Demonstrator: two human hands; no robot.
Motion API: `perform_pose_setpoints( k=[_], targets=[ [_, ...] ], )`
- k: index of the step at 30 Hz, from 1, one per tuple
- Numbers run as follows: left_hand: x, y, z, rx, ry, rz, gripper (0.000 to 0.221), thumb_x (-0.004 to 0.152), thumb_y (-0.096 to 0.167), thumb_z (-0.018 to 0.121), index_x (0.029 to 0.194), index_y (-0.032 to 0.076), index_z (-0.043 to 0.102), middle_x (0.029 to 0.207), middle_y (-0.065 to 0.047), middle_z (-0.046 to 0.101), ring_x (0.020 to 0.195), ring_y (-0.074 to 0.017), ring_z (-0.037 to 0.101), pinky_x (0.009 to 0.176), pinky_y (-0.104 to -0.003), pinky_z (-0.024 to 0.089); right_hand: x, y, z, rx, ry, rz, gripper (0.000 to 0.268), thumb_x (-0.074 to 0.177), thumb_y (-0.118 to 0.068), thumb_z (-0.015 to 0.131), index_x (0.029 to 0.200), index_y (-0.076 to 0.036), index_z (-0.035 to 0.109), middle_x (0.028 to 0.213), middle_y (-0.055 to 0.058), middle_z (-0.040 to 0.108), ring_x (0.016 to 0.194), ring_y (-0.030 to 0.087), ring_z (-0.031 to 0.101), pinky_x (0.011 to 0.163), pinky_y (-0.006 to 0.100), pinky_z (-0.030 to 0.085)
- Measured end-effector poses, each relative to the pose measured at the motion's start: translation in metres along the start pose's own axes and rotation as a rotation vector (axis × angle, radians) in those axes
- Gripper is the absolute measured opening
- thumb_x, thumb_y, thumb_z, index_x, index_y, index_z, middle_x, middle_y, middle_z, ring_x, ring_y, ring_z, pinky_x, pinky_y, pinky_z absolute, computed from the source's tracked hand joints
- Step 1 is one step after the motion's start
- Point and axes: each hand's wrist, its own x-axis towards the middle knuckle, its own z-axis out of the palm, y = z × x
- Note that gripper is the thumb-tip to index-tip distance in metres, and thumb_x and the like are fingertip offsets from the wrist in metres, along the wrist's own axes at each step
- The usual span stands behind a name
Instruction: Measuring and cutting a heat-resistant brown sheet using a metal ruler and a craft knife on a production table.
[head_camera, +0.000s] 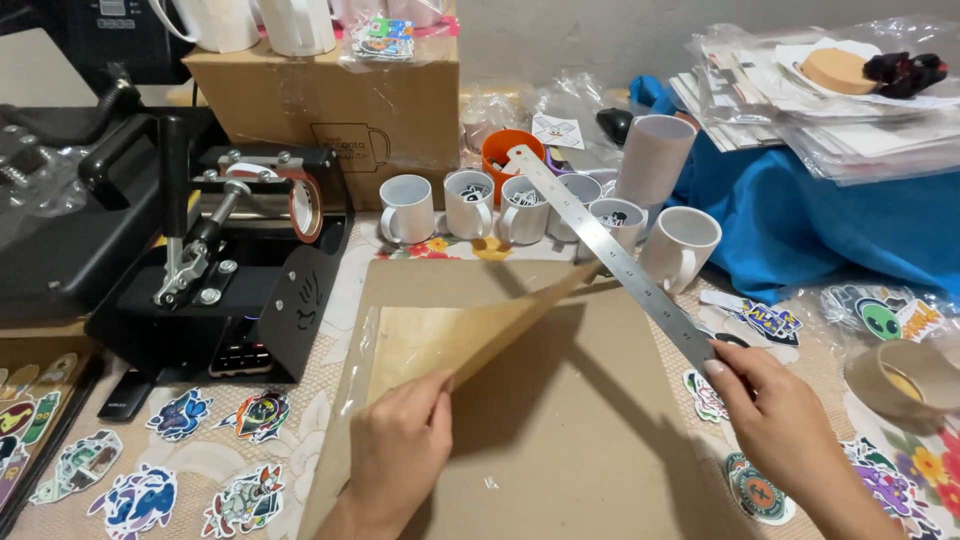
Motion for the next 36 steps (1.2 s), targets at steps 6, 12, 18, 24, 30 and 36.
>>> perform_pose_setpoints(
  k=[6,12,18,24,30,36],
  targets=[
    [0.024,-0.017,-0.029,-0.021,0.195,-0.130,0.015,0.085,0.011,0.068,0.097,0.014,0.076,0.090,-0.003,0.079,0.071,-0.0233,0.073,0.063,-0.037,0.055,-0.009,-0.016,0.000,0.136,-0.045,0.007,0.049,0.087,-0.038,0.064,0.132,-0.019,0.067,0.115,0.000,0.073,0.093,0.020,0.060,0.087,0.032,0.044],
    [0.053,-0.019,-0.073,-0.146,0.310,-0.175,0.006,0.090,0.006,0.068,0.091,0.006,0.074,0.063,-0.001,0.055,0.052,-0.0124,0.039,0.050,-0.029,0.034,-0.009,-0.019,0.000,0.313,-0.061,0.098,0.045,0.093,-0.033,0.060,0.133,-0.014,0.067,0.107,0.005,0.065,0.090,0.022,0.056,0.084,0.034,0.040],
    [0.063,-0.026,-0.105,-0.133,0.430,-0.279,0.028,0.097,0.010,0.068,0.074,0.007,0.051,0.057,0.002,0.033,0.056,-0.0114,0.026,0.052,-0.028,0.026,-0.006,-0.004,0.025,0.488,-0.236,0.193,0.037,0.100,-0.024,0.052,0.134,-0.015,0.066,0.095,0.013,0.059,0.083,0.027,0.056,0.068,0.046,0.053],
    [0.059,-0.044,-0.114,-0.223,0.508,-0.424,0.041,0.098,0.012,0.068,0.064,0.008,0.046,0.058,0.006,0.035,0.058,-0.0060,0.028,0.054,-0.025,0.025,-0.015,-0.015,0.066,0.581,-0.590,0.306,0.033,0.105,-0.031,0.046,0.107,0.000,0.058,0.087,0.027,0.059,0.077,0.036,0.062,0.068,0.045,0.053],
    [0.055,-0.050,-0.122,-0.211,0.566,-0.413,0.051,0.099,0.012,0.067,0.061,0.011,0.033,0.058,0.006,0.026,0.059,-0.0064,0.023,0.054,-0.026,0.020,-0.009,-0.023,0.085,0.527,-0.646,0.384,0.038,0.107,-0.036,0.040,0.113,-0.002,0.056,0.106,0.026,0.066,0.091,0.036,0.065,0.077,0.044,0.058],
    [0.057,-0.050,-0.131,-0.175,0.612,-0.371,0.053,0.101,0.011,0.067,0.063,0.011,0.030,0.059,0.005,0.025,0.059,-0.0074,0.022,0.054,-0.028,0.020,-0.011,-0.015,0.095,0.425,-0.579,0.280,0.037,0.105,-0.037,0.041,0.114,-0.006,0.061,0.102,0.022,0.069,0.091,0.030,0.071,0.077,0.040,0.061]
  ],
)
